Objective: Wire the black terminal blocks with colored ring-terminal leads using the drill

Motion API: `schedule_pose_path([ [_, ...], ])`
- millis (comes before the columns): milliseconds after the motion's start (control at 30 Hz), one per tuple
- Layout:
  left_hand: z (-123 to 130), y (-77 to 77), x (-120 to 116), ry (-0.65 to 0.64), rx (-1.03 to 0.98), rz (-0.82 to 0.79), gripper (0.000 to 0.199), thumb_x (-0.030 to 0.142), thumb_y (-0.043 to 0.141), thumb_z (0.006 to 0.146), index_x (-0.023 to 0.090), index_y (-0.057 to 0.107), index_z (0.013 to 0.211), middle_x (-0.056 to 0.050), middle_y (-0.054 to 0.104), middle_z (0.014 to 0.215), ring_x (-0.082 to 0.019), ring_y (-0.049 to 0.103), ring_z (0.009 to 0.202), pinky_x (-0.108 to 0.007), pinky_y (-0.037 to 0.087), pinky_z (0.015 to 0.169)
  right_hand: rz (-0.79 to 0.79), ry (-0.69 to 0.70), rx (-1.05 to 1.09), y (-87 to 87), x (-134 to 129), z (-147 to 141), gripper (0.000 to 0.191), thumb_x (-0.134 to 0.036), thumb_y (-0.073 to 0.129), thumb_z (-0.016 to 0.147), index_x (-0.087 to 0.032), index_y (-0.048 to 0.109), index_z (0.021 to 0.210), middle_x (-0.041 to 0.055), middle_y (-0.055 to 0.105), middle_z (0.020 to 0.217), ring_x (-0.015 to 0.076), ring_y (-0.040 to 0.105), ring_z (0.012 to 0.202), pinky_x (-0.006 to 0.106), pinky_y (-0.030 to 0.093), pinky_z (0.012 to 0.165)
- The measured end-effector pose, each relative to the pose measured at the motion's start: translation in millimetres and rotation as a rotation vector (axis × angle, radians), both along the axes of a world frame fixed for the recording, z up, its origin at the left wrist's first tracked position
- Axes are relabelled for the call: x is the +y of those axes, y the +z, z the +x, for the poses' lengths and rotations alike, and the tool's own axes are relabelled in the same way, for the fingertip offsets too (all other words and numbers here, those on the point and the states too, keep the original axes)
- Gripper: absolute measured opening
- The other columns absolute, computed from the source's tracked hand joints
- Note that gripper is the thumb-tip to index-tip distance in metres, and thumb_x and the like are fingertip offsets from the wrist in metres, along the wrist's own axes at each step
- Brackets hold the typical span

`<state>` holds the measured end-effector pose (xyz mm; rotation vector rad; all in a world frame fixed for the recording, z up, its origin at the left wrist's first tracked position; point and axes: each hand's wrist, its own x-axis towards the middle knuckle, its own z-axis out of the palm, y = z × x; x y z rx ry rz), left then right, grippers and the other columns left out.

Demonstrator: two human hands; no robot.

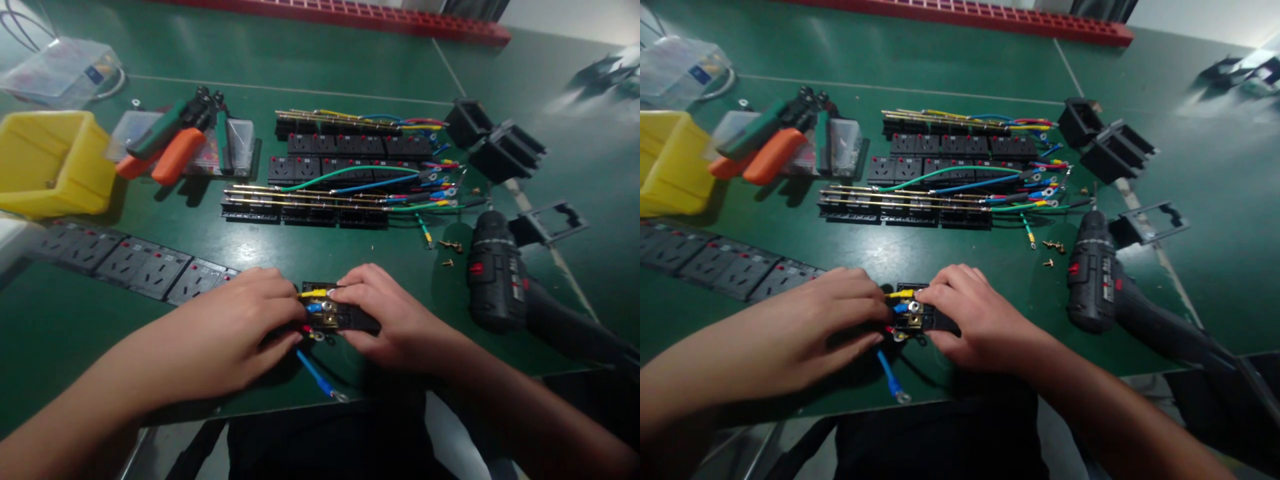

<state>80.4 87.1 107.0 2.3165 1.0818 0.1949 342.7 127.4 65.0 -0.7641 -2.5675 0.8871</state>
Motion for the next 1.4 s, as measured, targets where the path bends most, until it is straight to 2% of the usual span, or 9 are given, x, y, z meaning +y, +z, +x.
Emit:
schedule_pose_path([
  [267, -3.1, -7.2, 3.2, -0.013, -0.058, 0.096, 0.014, 0.024, 0.054, 0.095, 0.018, 0.067, 0.093, -0.003, 0.065, 0.084, -0.015, 0.058, 0.076, -0.027, 0.044, 0.070, 0.021, -0.007, -0.069, 7.0, -2.1, 0.9, 0.041, -0.025, 0.067, 0.087, -0.020, 0.057, 0.126, 0.0094, 0.056, 0.121, 0.0214, 0.050, 0.111, 0.041, 0.045, 0.097],
  [400, -3.1, -9.3, 2.6, 0.022, -0.044, 0.087, 0.015, 0.025, 0.053, 0.096, 0.018, 0.066, 0.094, -0.002, 0.065, 0.082, -0.014, 0.059, 0.073, -0.026, 0.044, 0.067, 0.048, 0.013, -0.126, 23.1, 1.0, 0.4, 0.039, -0.034, 0.063, 0.089, -0.018, 0.059, 0.125, 0.0127, 0.054, 0.127, 0.0250, 0.050, 0.114, 0.044, 0.045, 0.097],
  [533, -4.8, -10.0, 2.0, -0.005, -0.074, 0.058, 0.016, 0.024, 0.051, 0.098, 0.019, 0.066, 0.095, -0.001, 0.067, 0.084, -0.014, 0.060, 0.074, -0.026, 0.046, 0.070, 0.073, 0.027, -0.227, 44.0, 8.1, -8.3, 0.028, -0.037, 0.056, 0.094, -0.018, 0.065, 0.112, 0.0101, 0.057, 0.123, 0.0250, 0.050, 0.112, 0.045, 0.041, 0.097],
  [667, -6.2, -9.4, 3.2, -0.018, -0.103, 0.053, 0.020, 0.020, 0.048, 0.099, 0.020, 0.069, 0.101, -0.001, 0.070, 0.088, -0.013, 0.063, 0.076, -0.026, 0.047, 0.072, 0.141, 0.020, -0.245, 58.7, 9.6, -27.1, 0.022, -0.036, 0.056, 0.093, -0.017, 0.066, 0.095, 0.0089, 0.058, 0.106, 0.0219, 0.049, 0.097, 0.040, 0.039, 0.084],
  [767, -6.8, -10.0, 4.2, 0.001, -0.113, 0.052, 0.021, 0.020, 0.049, 0.099, 0.019, 0.069, 0.094, -0.001, 0.070, 0.084, -0.013, 0.063, 0.074, -0.025, 0.047, 0.070, 0.191, 0.028, -0.311, 62.3, 5.7, -45.0, 0.035, -0.043, 0.048, 0.096, -0.017, 0.064, 0.078, 0.0090, 0.056, 0.087, 0.0199, 0.045, 0.081, 0.037, 0.033, 0.071],
  [867, -8.0, -11.6, 4.1, 0.019, -0.116, 0.067, 0.022, 0.019, 0.049, 0.099, 0.017, 0.069, 0.091, -0.002, 0.071, 0.086, -0.014, 0.063, 0.075, -0.026, 0.047, 0.069, 0.207, 0.019, -0.398, 61.3, 2.4, -59.7, 0.046, -0.049, 0.045, 0.098, -0.017, 0.065, 0.071, 0.0095, 0.054, 0.075, 0.0190, 0.041, 0.072, 0.036, 0.028, 0.066],
  [1067, -8.5, -14.4, 3.3, 0.021, -0.140, 0.083, 0.023, 0.021, 0.047, 0.101, 0.017, 0.067, 0.090, -0.003, 0.070, 0.086, -0.014, 0.063, 0.076, -0.027, 0.048, 0.070, 0.196, -0.002, -0.460, 62.8, 3.4, -67.7, 0.043, -0.041, 0.047, 0.097, -0.016, 0.069, 0.071, 0.0108, 0.057, 0.074, 0.0183, 0.042, 0.072, 0.035, 0.026, 0.066],
  [1300, -6.5, -15.2, 5.4, 0.053, -0.156, 0.058, 0.025, 0.032, 0.050, 0.102, 0.018, 0.066, 0.090, -0.002, 0.068, 0.085, -0.014, 0.061, 0.076, -0.026, 0.046, 0.070, -0.007, 0.087, -0.486, 72.4, 11.3, -65.1, 0.030, -0.036, 0.051, 0.099, -0.015, 0.069, 0.086, 0.0065, 0.061, 0.090, 0.0160, 0.047, 0.079, 0.033, 0.032, 0.072],
  [1400, -5.8, -16.0, 6.3, 0.054, -0.158, 0.071, 0.026, 0.033, 0.051, 0.102, 0.017, 0.066, 0.087, -0.001, 0.066, 0.080, -0.013, 0.060, 0.073, -0.026, 0.045, 0.068, 0.022, 0.130, -0.460, 70.0, 12.6, -61.1, 0.029, -0.035, 0.050, 0.101, -0.015, 0.068, 0.090, 0.0061, 0.061, 0.095, 0.0165, 0.048, 0.083, 0.034, 0.032, 0.073],
])
